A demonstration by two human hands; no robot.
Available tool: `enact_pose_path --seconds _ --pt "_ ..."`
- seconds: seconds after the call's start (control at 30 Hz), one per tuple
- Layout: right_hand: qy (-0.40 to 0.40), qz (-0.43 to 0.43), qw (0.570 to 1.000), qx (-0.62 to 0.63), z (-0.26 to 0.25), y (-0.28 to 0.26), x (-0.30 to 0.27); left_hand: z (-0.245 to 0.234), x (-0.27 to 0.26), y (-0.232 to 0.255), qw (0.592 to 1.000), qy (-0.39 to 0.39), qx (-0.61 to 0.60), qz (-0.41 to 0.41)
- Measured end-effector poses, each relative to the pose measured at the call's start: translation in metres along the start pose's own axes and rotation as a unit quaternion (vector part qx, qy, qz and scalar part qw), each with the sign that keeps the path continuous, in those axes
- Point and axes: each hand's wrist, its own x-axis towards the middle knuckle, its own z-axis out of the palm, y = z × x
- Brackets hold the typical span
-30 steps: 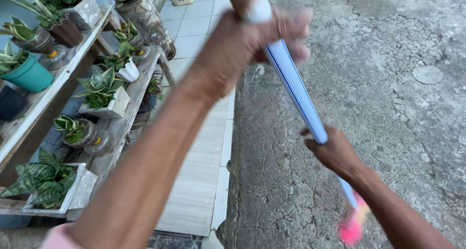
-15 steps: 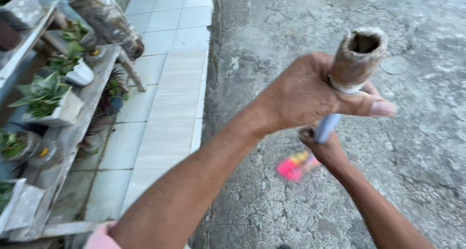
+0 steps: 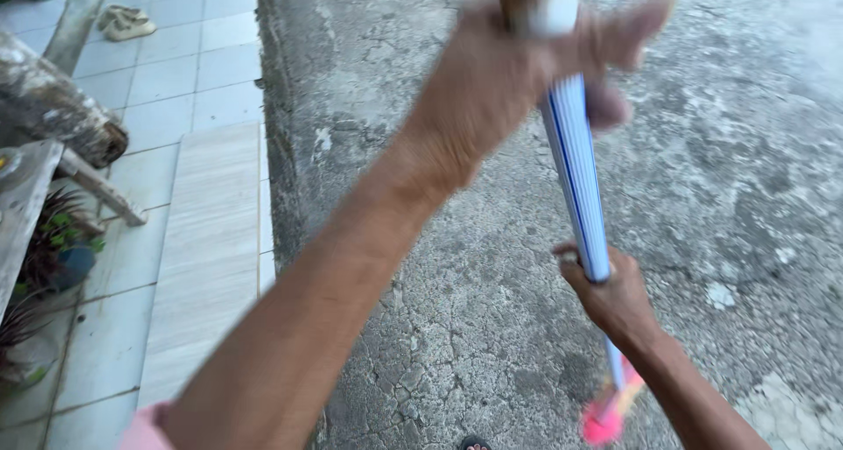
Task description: The person carries two white plastic jugs into a garage area and places them on the floor near a bicycle. They then move outside and use a broom to sweep a concrete surface near a low wall and potted plants.
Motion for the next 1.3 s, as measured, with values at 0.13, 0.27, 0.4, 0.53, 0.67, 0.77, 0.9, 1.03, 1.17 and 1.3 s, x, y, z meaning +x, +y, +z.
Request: enact_pose_path --seconds 0.13,0.27,0.4,0.53,0.67,0.77,0.9,1.03,1.17,1.3 --pt "0.024 -0.118 0.992 0.032 0.026 -0.046 -0.023 -0.008 0.022 0.060 0.985 -0.082 0.130 0.084" --pt "0.020 -0.151 0.983 0.103 0.056 -0.032 -0.045 0.055 -0.002 0.077 0.966 -0.148 0.206 -0.047" --pt "0.023 -0.122 0.988 0.086 0.045 0.052 -0.090 0.123 -0.046 0.067 0.974 -0.192 0.068 -0.102" --pt "0.095 -0.014 0.994 0.062 0.004 0.151 -0.150 0.179 -0.076 0.049 0.961 -0.208 -0.116 -0.142" --pt "0.141 0.103 0.982 0.078 -0.033 0.199 -0.202 0.202 -0.101 0.038 0.934 -0.218 -0.170 -0.224" --pt "0.132 0.175 0.974 0.047 -0.049 0.185 -0.228 0.199 -0.103 0.044 0.930 -0.183 -0.195 -0.252" --pt "0.143 0.191 0.971 0.014 -0.064 0.120 -0.241 0.183 -0.054 0.074 0.970 -0.182 -0.143 -0.078" --pt "0.099 0.073 0.987 0.108 -0.042 0.063 -0.234 0.197 -0.019 0.119 0.973 -0.225 -0.050 0.020" --pt "0.010 -0.089 0.986 0.144 -0.009 0.069 -0.242 0.255 -0.045 0.148 0.948 -0.309 -0.078 -0.014" --pt "-0.019 -0.091 0.987 0.133 -0.015 0.130 -0.259 0.312 -0.083 0.148 0.943 -0.327 -0.064 -0.007"
